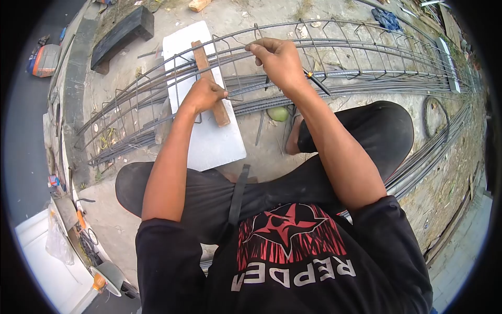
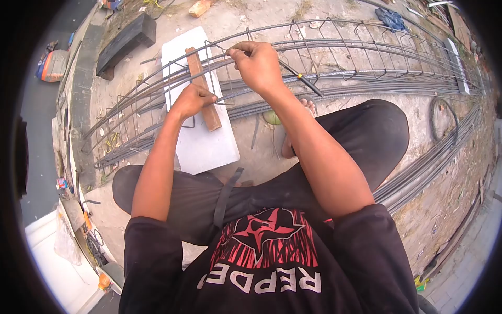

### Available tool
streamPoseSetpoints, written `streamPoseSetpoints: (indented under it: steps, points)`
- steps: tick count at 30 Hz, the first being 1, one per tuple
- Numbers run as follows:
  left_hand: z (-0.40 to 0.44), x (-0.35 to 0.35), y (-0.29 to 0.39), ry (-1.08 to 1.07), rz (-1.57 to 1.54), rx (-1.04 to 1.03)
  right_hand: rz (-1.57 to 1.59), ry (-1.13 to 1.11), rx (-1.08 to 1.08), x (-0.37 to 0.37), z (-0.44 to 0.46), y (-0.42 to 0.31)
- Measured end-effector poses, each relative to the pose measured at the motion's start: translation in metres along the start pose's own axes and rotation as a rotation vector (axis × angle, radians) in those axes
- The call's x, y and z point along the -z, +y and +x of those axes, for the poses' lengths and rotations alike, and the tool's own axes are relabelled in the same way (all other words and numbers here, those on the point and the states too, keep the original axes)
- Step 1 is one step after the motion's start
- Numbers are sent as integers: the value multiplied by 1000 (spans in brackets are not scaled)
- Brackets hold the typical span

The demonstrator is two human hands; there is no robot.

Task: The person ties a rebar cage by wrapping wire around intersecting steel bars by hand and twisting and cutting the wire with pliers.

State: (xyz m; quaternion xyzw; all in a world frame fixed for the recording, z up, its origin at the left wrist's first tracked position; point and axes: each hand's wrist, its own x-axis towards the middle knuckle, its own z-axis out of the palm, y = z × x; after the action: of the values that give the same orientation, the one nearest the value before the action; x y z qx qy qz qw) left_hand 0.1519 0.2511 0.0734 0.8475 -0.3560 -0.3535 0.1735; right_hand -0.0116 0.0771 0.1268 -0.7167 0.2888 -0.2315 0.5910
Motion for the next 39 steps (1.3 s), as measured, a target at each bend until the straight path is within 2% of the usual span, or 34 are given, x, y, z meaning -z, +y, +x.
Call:
streamPoseSetpoints:
  steps: [9, 14, 17, 23, 25, 27, 29, 30, 32, 33, 38, 39]
  points:
    - [16, 5, -4, -23, 3, -30, 17, 59, -27, 12, 7, 12]
    - [13, 7, -4, -76, 5, -142, -27, 48, -35, 13, 4, 9]
    - [10, 3, 1, 4, 147, -102, -48, 36, -64, 8, -2, 8]
    - [0, 24, 17, 7, 286, 2, -61, 34, -60, 6, -13, 3]
    - [-3, 50, 35, 201, 78, -82, -88, 16, -58, 6, -15, -11]
    - [-36, 79, 75, 278, -376, -239, -75, -4, 50, 1, -17, -30]
    - [-64, 96, 97, 309, -389, -413, -47, -19, 109, -8, -20, -51]
    - [-67, 96, 95, 309, -401, -403, -6, -28, 170, -12, -22, -61]
    - [-74, 100, 88, 499, -128, -525, -5, -30, 166, -22, -27, -74]
    - [-76, 105, 81, 423, -272, -526, -15, -33, 190, -26, -29, -79]
    - [-95, 142, 70, 307, -169, -558, 21, -93, 234, -29, -50, -99]
    - [-104, 145, 79, 223, -259, -547, 89, -115, 236, -26, -56, -103]
